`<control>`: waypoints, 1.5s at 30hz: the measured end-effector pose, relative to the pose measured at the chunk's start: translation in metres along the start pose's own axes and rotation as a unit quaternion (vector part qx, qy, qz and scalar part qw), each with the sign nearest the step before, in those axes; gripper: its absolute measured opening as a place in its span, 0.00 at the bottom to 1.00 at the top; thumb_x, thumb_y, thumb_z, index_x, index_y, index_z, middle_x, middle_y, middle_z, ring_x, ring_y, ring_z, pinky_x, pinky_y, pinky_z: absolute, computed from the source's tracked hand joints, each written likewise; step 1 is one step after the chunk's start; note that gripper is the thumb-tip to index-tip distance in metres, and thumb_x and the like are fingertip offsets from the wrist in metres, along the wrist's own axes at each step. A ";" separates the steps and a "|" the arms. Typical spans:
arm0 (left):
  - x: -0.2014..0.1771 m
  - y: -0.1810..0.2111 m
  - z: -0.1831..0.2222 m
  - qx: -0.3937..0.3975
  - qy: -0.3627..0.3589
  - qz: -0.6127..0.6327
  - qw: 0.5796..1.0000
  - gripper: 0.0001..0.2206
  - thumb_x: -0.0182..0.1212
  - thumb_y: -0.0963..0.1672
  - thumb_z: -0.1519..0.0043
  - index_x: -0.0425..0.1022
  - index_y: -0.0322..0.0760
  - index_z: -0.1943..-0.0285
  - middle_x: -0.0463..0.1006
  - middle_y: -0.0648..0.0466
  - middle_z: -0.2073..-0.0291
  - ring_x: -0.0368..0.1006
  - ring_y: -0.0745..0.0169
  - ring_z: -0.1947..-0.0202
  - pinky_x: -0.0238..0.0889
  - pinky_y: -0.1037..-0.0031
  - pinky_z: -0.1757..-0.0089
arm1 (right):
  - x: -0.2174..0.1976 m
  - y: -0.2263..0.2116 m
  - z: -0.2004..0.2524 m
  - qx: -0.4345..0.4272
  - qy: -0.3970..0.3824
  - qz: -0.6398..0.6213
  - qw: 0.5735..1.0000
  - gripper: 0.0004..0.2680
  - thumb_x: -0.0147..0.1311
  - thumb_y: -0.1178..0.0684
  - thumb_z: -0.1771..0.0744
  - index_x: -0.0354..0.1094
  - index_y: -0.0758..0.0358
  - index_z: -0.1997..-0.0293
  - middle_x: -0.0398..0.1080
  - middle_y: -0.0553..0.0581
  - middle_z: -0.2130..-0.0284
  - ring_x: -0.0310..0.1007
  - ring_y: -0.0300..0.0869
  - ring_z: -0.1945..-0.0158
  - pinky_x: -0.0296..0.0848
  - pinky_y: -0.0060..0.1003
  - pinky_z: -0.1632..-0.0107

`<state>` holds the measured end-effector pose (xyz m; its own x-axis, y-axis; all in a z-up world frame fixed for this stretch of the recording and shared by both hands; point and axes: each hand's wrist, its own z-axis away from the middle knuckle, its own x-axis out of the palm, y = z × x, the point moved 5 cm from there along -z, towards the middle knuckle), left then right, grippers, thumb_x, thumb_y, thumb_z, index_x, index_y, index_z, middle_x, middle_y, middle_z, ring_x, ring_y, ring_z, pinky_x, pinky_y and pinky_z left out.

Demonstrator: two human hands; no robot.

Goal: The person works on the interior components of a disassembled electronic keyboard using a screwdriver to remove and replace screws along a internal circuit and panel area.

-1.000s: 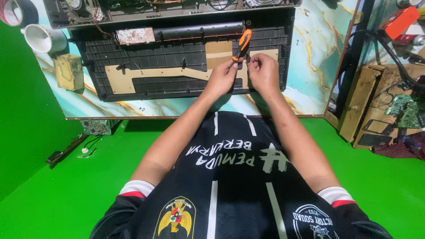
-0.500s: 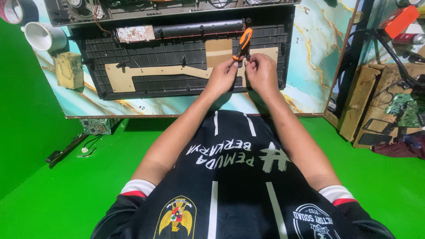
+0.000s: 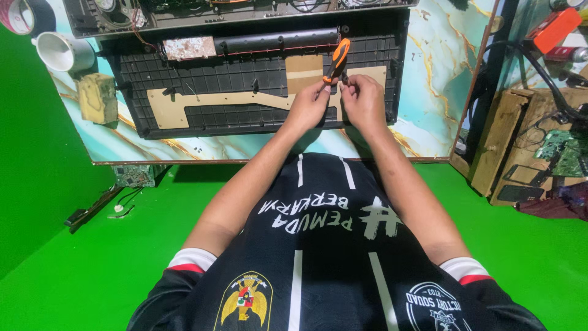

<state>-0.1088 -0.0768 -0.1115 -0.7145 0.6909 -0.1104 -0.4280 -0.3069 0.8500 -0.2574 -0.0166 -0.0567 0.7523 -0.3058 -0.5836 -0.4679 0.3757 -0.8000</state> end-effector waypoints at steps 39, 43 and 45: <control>-0.005 0.024 0.005 0.006 0.009 -0.011 1.000 0.15 0.53 0.45 0.31 0.79 0.37 0.40 0.73 0.60 0.77 0.64 0.75 0.75 0.61 0.77 0.69 | -0.005 0.006 -0.007 0.142 -0.068 -0.034 0.987 0.05 0.61 0.57 0.34 0.74 0.70 0.64 0.68 0.52 0.81 0.69 0.33 0.77 0.69 0.32 0.70; -0.009 0.026 0.009 -0.008 0.018 -0.032 0.999 0.15 0.54 0.46 0.33 0.79 0.36 0.41 0.72 0.59 0.78 0.64 0.75 0.76 0.60 0.76 0.70 | -0.011 0.012 -0.003 0.112 -0.069 -0.035 0.991 0.05 0.61 0.58 0.34 0.75 0.69 0.60 0.69 0.52 0.79 0.67 0.34 0.75 0.68 0.31 0.69; -0.010 0.028 0.012 -0.018 0.022 -0.036 0.999 0.16 0.53 0.47 0.33 0.79 0.35 0.43 0.70 0.58 0.79 0.63 0.74 0.77 0.58 0.76 0.71 | -0.012 0.015 0.001 0.084 -0.067 -0.065 0.992 0.05 0.59 0.58 0.33 0.74 0.70 0.58 0.71 0.51 0.76 0.68 0.33 0.73 0.69 0.30 0.67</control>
<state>-0.1070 -0.0849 -0.0803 -0.7050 0.6824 -0.1933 -0.4980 -0.2822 0.8200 -0.2730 -0.0060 -0.0619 0.8609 -0.2470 -0.4448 -0.2875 0.4851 -0.8258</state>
